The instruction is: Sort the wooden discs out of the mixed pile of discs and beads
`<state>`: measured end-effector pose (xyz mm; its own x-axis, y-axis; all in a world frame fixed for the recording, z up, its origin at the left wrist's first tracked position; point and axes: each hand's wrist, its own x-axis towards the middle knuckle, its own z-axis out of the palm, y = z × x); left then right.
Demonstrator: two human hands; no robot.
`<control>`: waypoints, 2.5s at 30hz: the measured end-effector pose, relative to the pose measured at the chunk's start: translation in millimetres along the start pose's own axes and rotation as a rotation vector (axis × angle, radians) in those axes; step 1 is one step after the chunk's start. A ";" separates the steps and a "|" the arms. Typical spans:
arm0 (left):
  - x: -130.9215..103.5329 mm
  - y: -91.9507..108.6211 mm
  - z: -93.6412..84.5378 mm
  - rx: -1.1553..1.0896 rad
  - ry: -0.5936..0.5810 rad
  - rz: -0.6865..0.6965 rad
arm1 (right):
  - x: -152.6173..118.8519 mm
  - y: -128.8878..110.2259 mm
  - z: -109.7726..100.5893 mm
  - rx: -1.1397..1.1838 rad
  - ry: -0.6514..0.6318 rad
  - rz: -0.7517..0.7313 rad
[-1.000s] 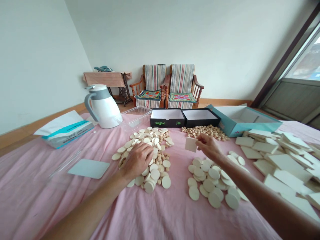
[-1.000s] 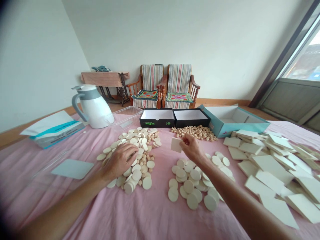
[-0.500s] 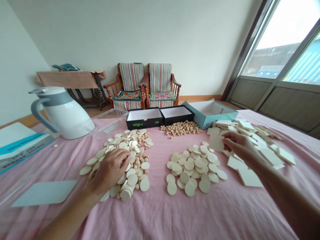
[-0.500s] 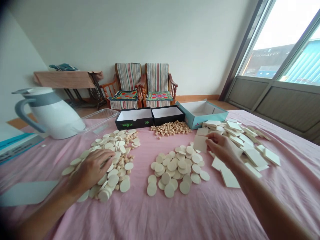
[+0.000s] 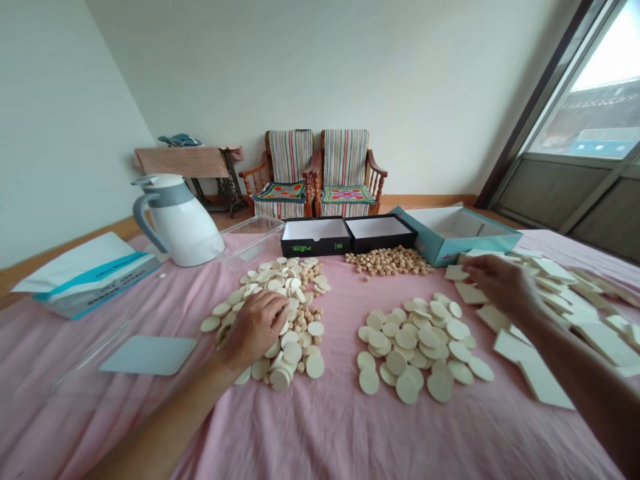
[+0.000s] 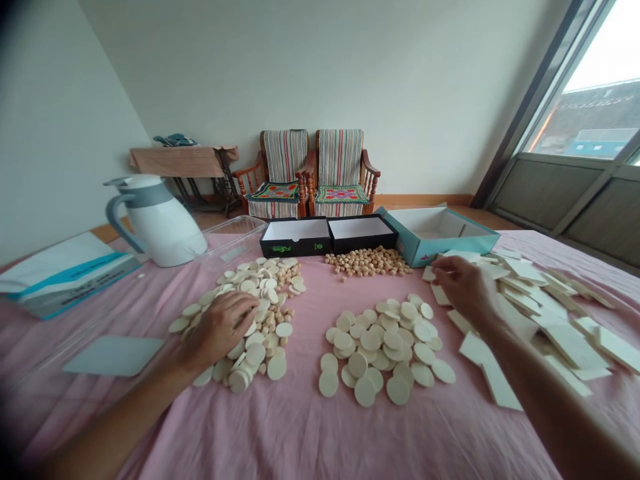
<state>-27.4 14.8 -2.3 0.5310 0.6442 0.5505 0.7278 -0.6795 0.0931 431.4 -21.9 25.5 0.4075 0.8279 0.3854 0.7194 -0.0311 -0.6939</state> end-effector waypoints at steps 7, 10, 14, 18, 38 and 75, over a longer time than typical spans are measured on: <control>-1.8 1.5 -1.9 -0.019 -0.016 -0.022 | -39.4 -108.0 117.4 -0.010 -0.585 -0.432; -2.9 0.9 -1.3 -0.021 -0.013 -0.033 | -42.8 -135.1 155.4 -0.094 -0.621 -0.606; -2.9 1.7 -2.1 -0.011 -0.029 -0.043 | -42.6 -154.6 185.1 -0.203 -0.640 -0.700; -2.1 3.3 -4.1 -0.013 -0.037 -0.039 | -41.5 -153.9 196.3 -0.235 -0.633 -0.661; -2.0 2.0 -2.0 -0.036 -0.035 -0.045 | -10.4 -134.4 112.1 -0.100 -0.867 -0.538; -3.3 0.3 0.4 -0.012 -0.015 -0.041 | -44.0 -163.1 197.9 -0.214 -0.714 -0.650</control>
<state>-28.8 12.6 -4.5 0.5074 0.6767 0.5335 0.7438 -0.6566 0.1255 184.9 57.6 1.3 -0.4867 0.8612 0.1463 0.7984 0.5065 -0.3256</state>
